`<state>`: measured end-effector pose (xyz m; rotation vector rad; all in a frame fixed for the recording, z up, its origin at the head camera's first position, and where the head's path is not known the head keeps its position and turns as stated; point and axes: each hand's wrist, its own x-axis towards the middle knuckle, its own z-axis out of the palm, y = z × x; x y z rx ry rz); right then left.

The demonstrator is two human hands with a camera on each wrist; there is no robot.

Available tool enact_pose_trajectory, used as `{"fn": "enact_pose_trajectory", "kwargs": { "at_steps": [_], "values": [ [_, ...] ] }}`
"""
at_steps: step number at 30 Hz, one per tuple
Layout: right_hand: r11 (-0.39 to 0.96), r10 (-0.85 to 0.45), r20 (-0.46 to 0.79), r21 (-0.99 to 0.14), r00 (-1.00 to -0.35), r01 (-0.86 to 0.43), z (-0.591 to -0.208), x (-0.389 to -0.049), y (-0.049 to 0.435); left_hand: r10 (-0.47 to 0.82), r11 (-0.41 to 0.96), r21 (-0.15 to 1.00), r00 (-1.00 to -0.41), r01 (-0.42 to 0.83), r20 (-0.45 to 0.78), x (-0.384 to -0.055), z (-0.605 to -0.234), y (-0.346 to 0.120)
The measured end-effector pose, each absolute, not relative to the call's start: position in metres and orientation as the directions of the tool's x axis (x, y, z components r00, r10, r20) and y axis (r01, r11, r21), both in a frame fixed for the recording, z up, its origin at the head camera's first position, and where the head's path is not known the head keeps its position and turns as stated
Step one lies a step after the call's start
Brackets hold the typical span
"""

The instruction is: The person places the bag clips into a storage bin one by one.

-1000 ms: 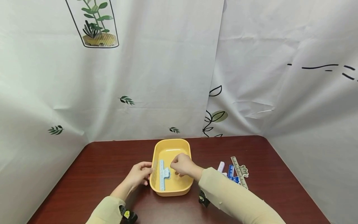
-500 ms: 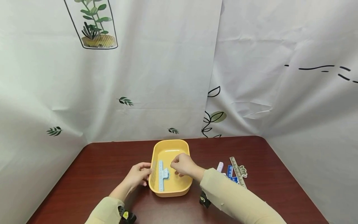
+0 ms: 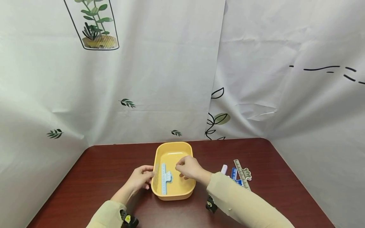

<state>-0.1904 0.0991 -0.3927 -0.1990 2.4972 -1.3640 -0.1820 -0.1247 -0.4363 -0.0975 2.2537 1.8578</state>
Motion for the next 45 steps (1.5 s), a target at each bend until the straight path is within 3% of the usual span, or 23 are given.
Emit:
{"fn": "enact_pose_trajectory", "kwargs": {
  "at_steps": [8, 45],
  "values": [
    [0.516, -0.268, -0.165, -0.856, -0.949, 0.003, -0.394, -0.190, 0.104, 0.104, 0.183, 0.964, -0.971, -0.193, -0.215, -0.191, -0.453, -0.130],
    [0.468, -0.182, -0.183, -0.880, -0.966, 0.078, -0.390, -0.183, 0.122, 0.108, 0.165, 0.968, -0.972, -0.189, -0.208, -0.190, -0.451, -0.130]
  ]
}}
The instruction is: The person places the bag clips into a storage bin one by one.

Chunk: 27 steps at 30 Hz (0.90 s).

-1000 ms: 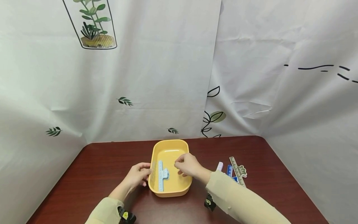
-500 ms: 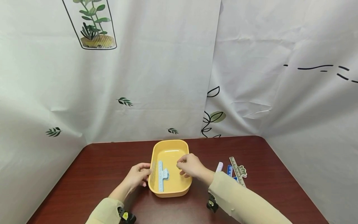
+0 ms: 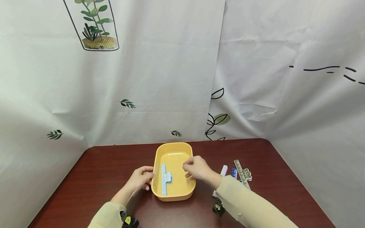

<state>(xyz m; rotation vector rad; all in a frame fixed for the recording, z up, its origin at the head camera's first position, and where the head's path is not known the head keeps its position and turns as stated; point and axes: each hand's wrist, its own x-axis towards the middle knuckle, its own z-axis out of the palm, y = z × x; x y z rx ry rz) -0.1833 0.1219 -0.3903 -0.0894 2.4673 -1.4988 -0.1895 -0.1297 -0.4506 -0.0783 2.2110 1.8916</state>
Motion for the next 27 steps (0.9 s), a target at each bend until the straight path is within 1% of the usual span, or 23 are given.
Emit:
{"fn": "enact_pose_trajectory", "kwargs": {
  "at_steps": [13, 18, 24, 27],
  "values": [
    [0.432, -0.174, -0.184, -0.897, -0.967, 0.093, -0.394, -0.185, 0.133, 0.107, 0.169, 0.966, -0.971, -0.196, -0.215, -0.191, -0.453, -0.129],
    [0.435, -0.181, -0.180, -0.896, -0.967, 0.085, -0.394, -0.186, 0.138, 0.112, 0.168, 0.967, -0.971, -0.192, -0.212, -0.192, -0.455, -0.130],
    [0.437, -0.169, -0.176, -0.895, -0.970, 0.086, -0.393, -0.186, 0.142, 0.105, 0.171, 0.965, -0.970, -0.198, -0.218, -0.188, -0.446, -0.128],
    [0.441, -0.173, -0.169, -0.894, -0.970, 0.077, -0.392, -0.185, 0.144, 0.106, 0.171, 0.965, -0.970, -0.201, -0.221, -0.191, -0.452, -0.130]
  ]
}}
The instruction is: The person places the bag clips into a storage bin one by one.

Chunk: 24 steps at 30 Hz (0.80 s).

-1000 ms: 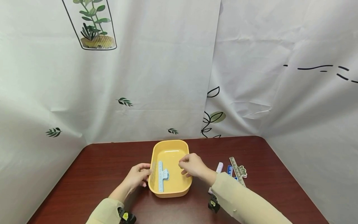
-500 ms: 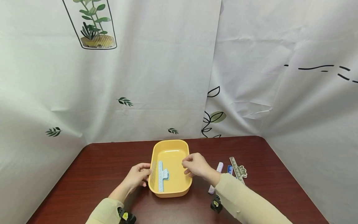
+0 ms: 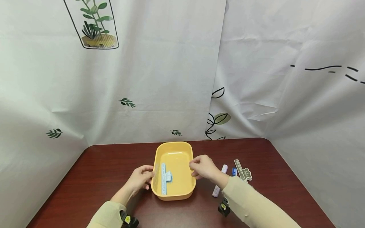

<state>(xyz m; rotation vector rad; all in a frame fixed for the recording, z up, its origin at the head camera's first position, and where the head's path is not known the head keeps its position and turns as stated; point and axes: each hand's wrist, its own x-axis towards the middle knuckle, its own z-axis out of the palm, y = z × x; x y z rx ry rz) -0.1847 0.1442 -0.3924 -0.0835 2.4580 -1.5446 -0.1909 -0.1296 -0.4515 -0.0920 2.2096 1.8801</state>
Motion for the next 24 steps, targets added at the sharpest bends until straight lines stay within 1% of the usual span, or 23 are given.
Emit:
{"fn": "enact_pose_trajectory", "kwargs": {
  "at_steps": [15, 24],
  "values": [
    [0.444, -0.197, -0.158, -0.894, -0.968, 0.056, -0.396, -0.184, 0.156, 0.114, 0.167, 0.967, -0.971, -0.191, -0.211, -0.191, -0.454, -0.131],
    [0.446, -0.163, -0.162, -0.892, -0.973, 0.073, -0.398, -0.182, 0.162, 0.109, 0.171, 0.966, -0.970, -0.196, -0.216, -0.191, -0.453, -0.131]
  ]
}}
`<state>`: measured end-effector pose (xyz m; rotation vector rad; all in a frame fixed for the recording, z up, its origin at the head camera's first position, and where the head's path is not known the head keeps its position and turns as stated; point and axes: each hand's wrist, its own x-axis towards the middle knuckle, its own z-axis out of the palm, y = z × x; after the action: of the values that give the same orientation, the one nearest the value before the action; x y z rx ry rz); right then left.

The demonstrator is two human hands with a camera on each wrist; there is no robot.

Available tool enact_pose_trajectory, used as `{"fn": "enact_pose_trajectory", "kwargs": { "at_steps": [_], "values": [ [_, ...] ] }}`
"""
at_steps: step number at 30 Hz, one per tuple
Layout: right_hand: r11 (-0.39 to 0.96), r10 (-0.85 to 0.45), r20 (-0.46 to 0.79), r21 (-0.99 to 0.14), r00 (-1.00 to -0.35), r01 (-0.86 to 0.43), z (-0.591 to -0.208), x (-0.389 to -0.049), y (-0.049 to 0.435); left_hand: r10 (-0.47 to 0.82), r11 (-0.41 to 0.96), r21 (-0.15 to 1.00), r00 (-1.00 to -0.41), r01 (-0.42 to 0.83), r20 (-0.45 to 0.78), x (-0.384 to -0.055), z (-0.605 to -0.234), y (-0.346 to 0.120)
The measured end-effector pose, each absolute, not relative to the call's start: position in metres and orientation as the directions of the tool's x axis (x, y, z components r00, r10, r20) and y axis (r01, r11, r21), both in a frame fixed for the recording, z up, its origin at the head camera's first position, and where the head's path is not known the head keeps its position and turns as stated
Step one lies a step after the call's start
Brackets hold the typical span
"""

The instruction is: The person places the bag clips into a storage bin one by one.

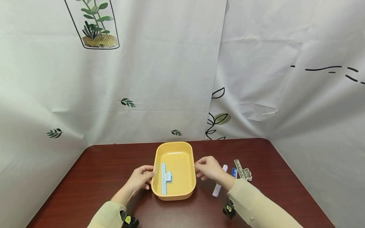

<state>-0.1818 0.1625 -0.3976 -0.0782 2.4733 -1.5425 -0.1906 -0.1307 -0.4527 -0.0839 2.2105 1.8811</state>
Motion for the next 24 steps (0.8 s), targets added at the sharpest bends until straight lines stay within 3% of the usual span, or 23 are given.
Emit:
{"fn": "enact_pose_trajectory", "kwargs": {
  "at_steps": [24],
  "values": [
    [0.449, -0.168, -0.143, -0.892, -0.975, 0.054, -0.403, -0.176, 0.180, 0.117, 0.166, 0.968, -0.971, -0.188, -0.209, -0.189, -0.452, -0.130]
  ]
}}
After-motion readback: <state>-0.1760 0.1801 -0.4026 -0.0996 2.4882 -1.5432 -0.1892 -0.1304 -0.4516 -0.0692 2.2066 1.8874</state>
